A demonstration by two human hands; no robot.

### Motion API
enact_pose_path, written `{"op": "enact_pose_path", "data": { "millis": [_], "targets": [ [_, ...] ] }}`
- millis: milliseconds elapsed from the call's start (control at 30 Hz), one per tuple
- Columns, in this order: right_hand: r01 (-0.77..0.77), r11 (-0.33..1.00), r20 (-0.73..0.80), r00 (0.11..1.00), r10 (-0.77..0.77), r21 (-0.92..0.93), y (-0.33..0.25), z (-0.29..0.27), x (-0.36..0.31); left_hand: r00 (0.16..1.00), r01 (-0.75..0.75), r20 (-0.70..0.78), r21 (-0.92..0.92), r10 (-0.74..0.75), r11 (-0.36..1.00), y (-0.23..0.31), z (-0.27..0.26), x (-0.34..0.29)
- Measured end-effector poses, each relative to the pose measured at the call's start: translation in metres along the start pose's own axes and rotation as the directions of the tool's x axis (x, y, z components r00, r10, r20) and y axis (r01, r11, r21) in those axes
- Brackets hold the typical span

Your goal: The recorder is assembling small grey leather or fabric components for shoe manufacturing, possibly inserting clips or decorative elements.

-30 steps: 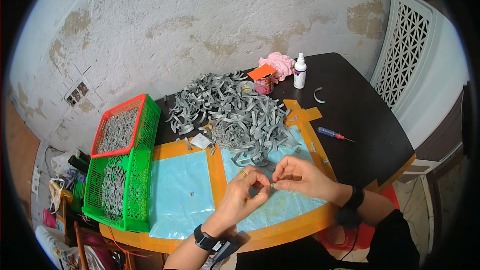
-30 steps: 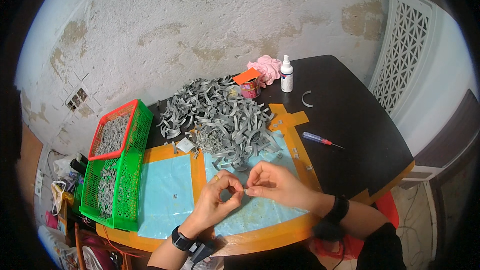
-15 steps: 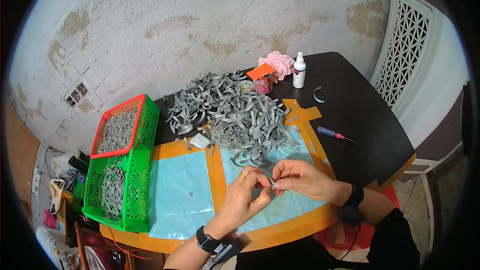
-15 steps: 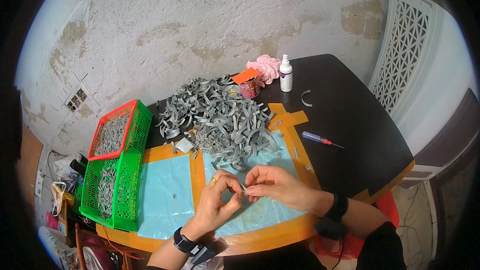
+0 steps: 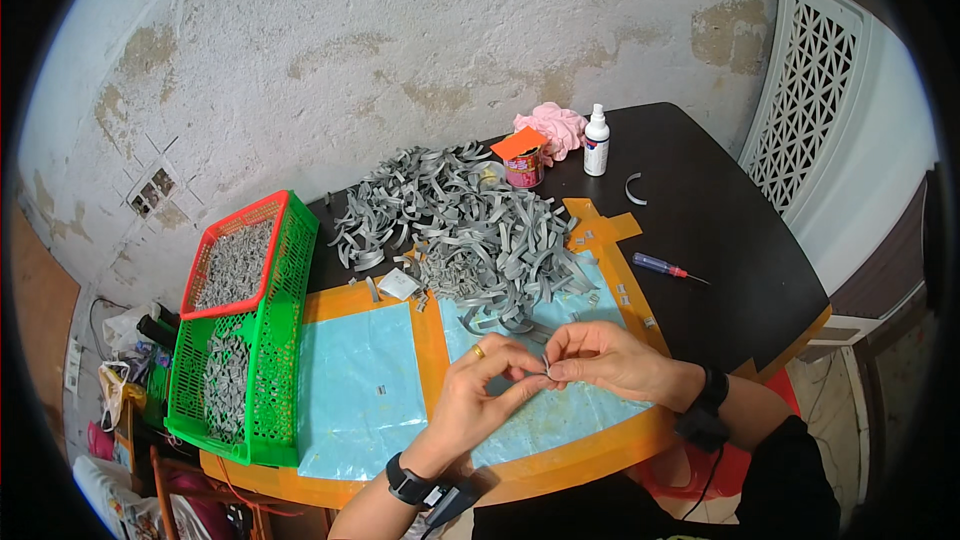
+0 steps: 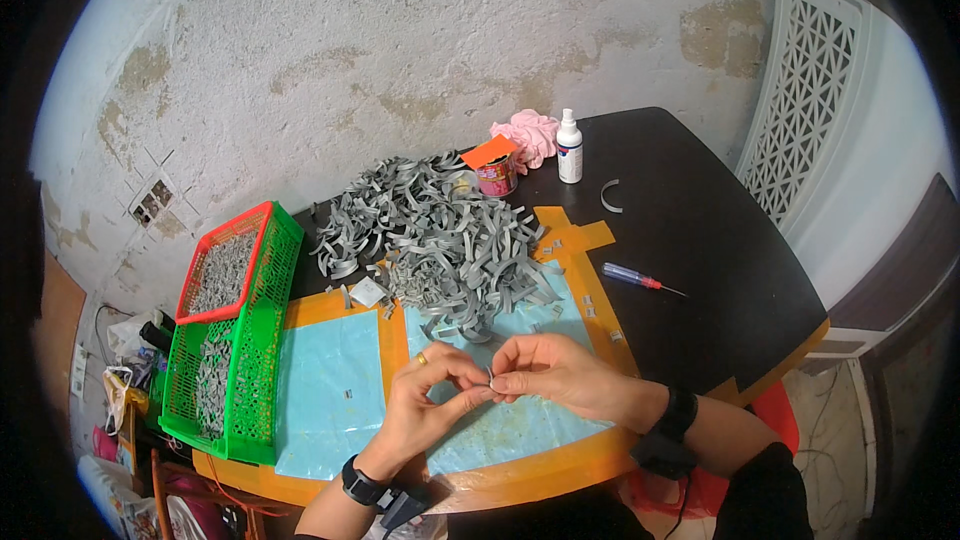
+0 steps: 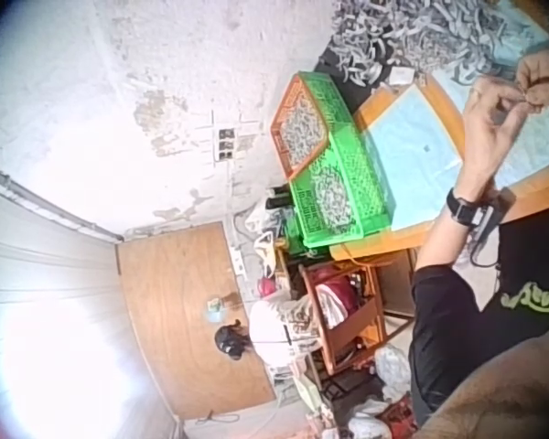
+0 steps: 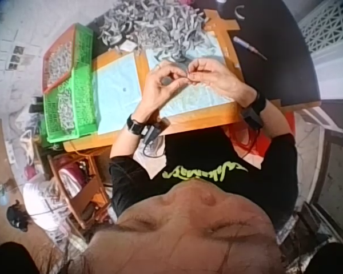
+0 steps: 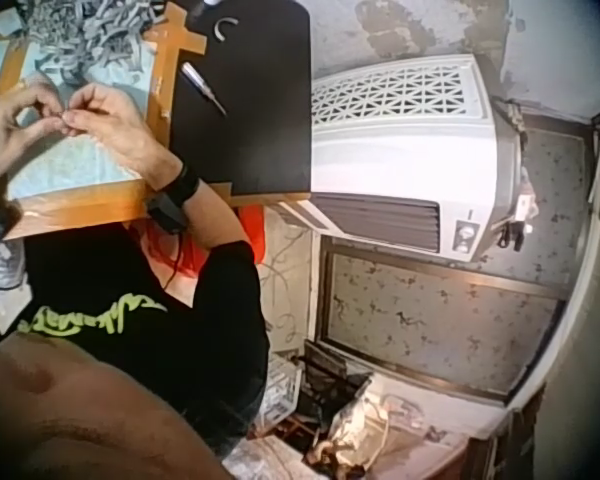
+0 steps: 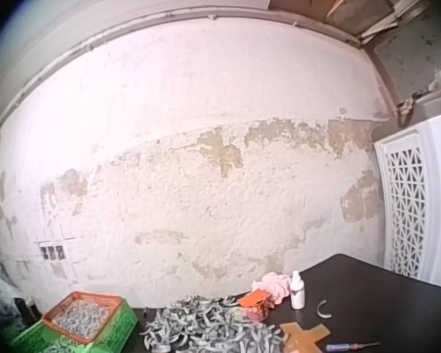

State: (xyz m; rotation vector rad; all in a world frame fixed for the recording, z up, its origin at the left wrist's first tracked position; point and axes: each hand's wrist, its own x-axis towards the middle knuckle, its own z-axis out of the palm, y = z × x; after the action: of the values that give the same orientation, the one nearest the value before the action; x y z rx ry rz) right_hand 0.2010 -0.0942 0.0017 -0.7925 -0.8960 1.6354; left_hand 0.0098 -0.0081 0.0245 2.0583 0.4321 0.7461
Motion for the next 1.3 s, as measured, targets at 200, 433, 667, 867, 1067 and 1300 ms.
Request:
{"op": "enact_pose_path", "data": {
  "millis": [200,433,667,867,1067,1300],
  "targets": [
    [-0.018,0.995,0.011,1.000,0.020,-0.102,-0.0009,0.0008,-0.0006,0.999,-0.017,0.038,-0.065,0.019,0.998,-0.0003,0.0018,-0.0025],
    [-0.082,0.993,-0.024,0.996,0.080,-0.080,-0.0039,0.0043,-0.0053,0.998,0.035,0.058,-0.060,-0.032,0.998,-0.0031,0.0026,-0.0071],
    [-0.090,0.994,-0.006,0.996,0.090,-0.065,-0.0017,0.0031,-0.0074,0.995,0.070,0.069,-0.018,-0.068,0.997,-0.0007,0.0022,-0.0084],
    [-0.085,0.995,-0.037,0.996,0.083,-0.058,-0.0010,0.0048,-0.0072,0.997,0.053,0.054,-0.014,-0.053,0.998,-0.0022,0.0035,-0.0093],
    [-0.094,0.995,-0.067,0.994,0.092,-0.034,0.0016,0.0034,-0.0063,0.996,0.088,0.034,-0.022,-0.087,0.996,-0.0008,0.0052,-0.0094],
    [-0.003,1.000,-0.101,0.995,0.001,-0.019,0.0010,0.0087,-0.0019,1.000,-0.015,-0.021,-0.095,0.013,0.995,0.0010,0.0055,-0.0031]
  ]
}}
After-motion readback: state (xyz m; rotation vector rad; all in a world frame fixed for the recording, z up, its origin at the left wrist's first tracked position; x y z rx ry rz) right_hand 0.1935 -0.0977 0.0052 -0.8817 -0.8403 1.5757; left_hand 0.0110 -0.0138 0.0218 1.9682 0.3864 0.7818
